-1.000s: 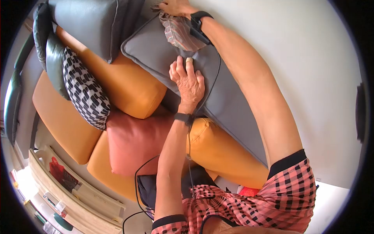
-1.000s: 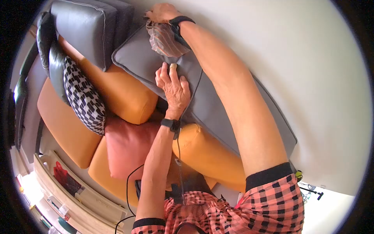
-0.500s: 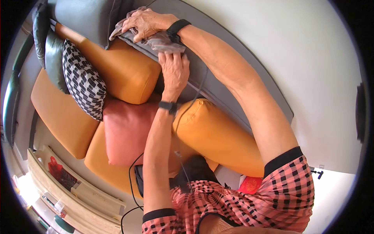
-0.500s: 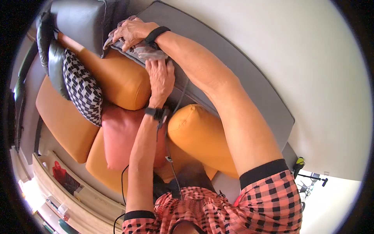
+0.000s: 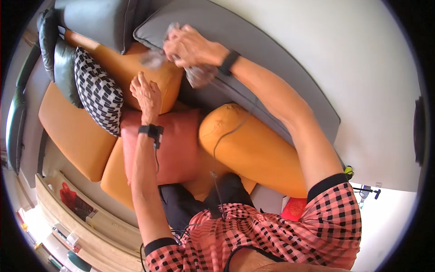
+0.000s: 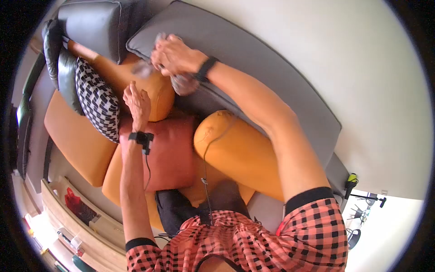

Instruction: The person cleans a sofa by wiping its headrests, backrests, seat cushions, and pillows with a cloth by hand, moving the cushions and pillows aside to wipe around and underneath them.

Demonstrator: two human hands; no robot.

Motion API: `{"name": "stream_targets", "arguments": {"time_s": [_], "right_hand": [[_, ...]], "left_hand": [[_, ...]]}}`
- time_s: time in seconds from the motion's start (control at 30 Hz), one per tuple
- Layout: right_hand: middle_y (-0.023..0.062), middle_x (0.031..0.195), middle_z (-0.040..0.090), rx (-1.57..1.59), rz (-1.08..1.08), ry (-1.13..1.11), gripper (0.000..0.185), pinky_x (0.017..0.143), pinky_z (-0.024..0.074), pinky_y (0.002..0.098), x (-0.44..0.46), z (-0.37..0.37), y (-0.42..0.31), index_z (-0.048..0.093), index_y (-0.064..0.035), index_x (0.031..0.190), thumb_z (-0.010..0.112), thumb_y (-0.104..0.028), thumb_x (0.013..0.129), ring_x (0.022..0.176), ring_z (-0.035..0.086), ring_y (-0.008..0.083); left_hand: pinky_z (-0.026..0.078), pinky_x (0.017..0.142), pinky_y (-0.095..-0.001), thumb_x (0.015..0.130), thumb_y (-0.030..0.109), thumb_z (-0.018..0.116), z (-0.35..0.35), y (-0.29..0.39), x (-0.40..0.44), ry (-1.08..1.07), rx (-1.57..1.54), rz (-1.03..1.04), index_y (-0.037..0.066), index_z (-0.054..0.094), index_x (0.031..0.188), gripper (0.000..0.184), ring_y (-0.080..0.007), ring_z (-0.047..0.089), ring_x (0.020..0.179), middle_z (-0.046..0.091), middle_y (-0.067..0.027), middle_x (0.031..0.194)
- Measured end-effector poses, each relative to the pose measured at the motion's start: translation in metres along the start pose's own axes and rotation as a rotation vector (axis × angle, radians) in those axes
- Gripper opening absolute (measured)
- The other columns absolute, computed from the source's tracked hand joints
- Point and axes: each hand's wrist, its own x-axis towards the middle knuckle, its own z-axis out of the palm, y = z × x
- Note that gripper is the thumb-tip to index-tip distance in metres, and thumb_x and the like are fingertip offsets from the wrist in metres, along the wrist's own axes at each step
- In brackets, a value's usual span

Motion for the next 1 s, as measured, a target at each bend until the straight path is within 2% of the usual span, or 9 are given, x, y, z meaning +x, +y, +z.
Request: {"name": "stream_targets", "arguments": {"time_s": [0.03, 0.1, 0.27, 0.4, 0.6, 0.77, 0.9, 0.97, 1.0], "right_hand": [[-0.0010, 0.090, 0.064, 0.055, -0.023, 0.046, 0.008, 0.085, 0.0409, 0.0445, -0.027, -0.007, -0.003, 0.062, -0.0186, 0.076, 0.065, -0.021, 0.070, 0.107, 0.054, 0.0221], [-0.0012, 0.090, 0.063, 0.037, 0.046, -0.029, 0.009, 0.084, 0.0412, 0.0423, -0.080, -0.033, -0.016, 0.060, -0.0177, 0.076, 0.066, -0.021, 0.070, 0.103, 0.055, 0.0221], [-0.0017, 0.093, 0.064, 0.051, 0.254, 0.072, 0.014, 0.083, 0.0426, 0.0401, -0.210, -0.088, -0.028, 0.059, -0.0162, 0.078, 0.070, -0.019, 0.070, 0.103, 0.055, 0.0235], [-0.0045, 0.095, 0.064, -0.036, 0.355, 0.162, 0.013, 0.082, 0.0410, 0.0370, -0.252, -0.090, -0.027, 0.060, -0.0168, 0.079, 0.070, -0.023, 0.074, 0.102, 0.054, 0.0221], [-0.0012, 0.091, 0.065, -0.047, 0.431, 0.189, 0.013, 0.077, 0.0396, 0.0374, -0.214, -0.078, -0.014, 0.061, -0.0163, 0.081, 0.069, -0.026, 0.079, 0.096, 0.054, 0.0224], [0.0047, 0.086, 0.066, -0.020, 0.480, 0.051, 0.023, 0.075, 0.0433, 0.0406, -0.133, -0.063, 0.045, 0.063, -0.0154, 0.082, 0.063, -0.038, 0.085, 0.091, 0.056, 0.0256], [0.0048, 0.084, 0.062, 0.181, 0.504, 0.308, 0.028, 0.073, 0.0492, 0.0419, -0.037, -0.037, 0.086, 0.064, -0.0164, 0.086, 0.068, -0.043, 0.080, 0.086, 0.056, 0.0268], [0.0160, 0.093, 0.068, 0.250, 0.572, 0.471, 0.029, 0.079, 0.0494, 0.0473, 0.002, -0.044, 0.072, 0.064, -0.0079, 0.095, 0.060, -0.036, 0.087, 0.084, 0.064, 0.0344], [0.0156, 0.094, 0.067, 0.142, 0.552, 0.469, 0.029, 0.080, 0.0488, 0.0477, 0.011, -0.033, 0.069, 0.064, -0.0085, 0.096, 0.060, -0.036, 0.087, 0.086, 0.063, 0.0349]], "left_hand": [[0.038, 0.095, -0.0537, 0.082, 0.011, 0.056, 0.006, -0.001, 0.010, 0.009, -0.001, 0.010, 0.000, 0.046, 0.130, 0.051, -0.0425, 0.044, 0.113, 0.047, -0.0234, 0.125], [0.038, 0.095, -0.0546, 0.083, 0.014, 0.056, 0.019, -0.003, 0.024, -0.003, 0.036, 0.012, 0.001, 0.045, 0.132, 0.052, -0.0433, 0.043, 0.114, 0.046, -0.0233, 0.127], [0.038, 0.099, -0.0547, 0.088, 0.023, 0.056, 0.043, -0.012, 0.033, -0.154, 0.140, 0.021, 0.008, 0.043, 0.136, 0.052, -0.0454, 0.042, 0.119, 0.044, -0.0237, 0.132], [0.040, 0.096, -0.0567, 0.087, 0.024, 0.057, 0.055, -0.021, 0.029, -0.233, 0.113, 0.011, 0.007, 0.045, 0.136, 0.053, -0.0451, 0.043, 0.117, 0.044, -0.0236, 0.132], [0.040, 0.095, -0.0581, 0.086, 0.022, 0.057, 0.067, -0.028, 0.025, -0.232, 0.075, 0.012, 0.008, 0.046, 0.134, 0.051, -0.0448, 0.042, 0.118, 0.044, -0.0232, 0.133], [0.039, 0.096, -0.0577, 0.087, 0.023, 0.058, 0.071, -0.035, 0.027, -0.244, 0.059, 0.001, 0.010, 0.047, 0.133, 0.048, -0.0445, 0.041, 0.120, 0.042, -0.0224, 0.135], [0.039, 0.096, -0.0572, 0.089, 0.025, 0.056, 0.072, -0.037, 0.031, -0.287, 0.055, -0.006, 0.011, 0.046, 0.133, 0.048, -0.0445, 0.041, 0.121, 0.042, -0.0220, 0.135], [0.039, 0.096, -0.0572, 0.089, 0.026, 0.056, 0.078, -0.043, 0.028, -0.254, 0.052, 0.009, 0.011, 0.046, 0.133, 0.047, -0.0447, 0.042, 0.120, 0.043, -0.0220, 0.135], [0.039, 0.096, -0.0574, 0.089, 0.027, 0.057, 0.078, -0.043, 0.029, -0.257, 0.061, 0.008, 0.011, 0.046, 0.133, 0.047, -0.0449, 0.042, 0.120, 0.043, -0.0221, 0.134]]}}
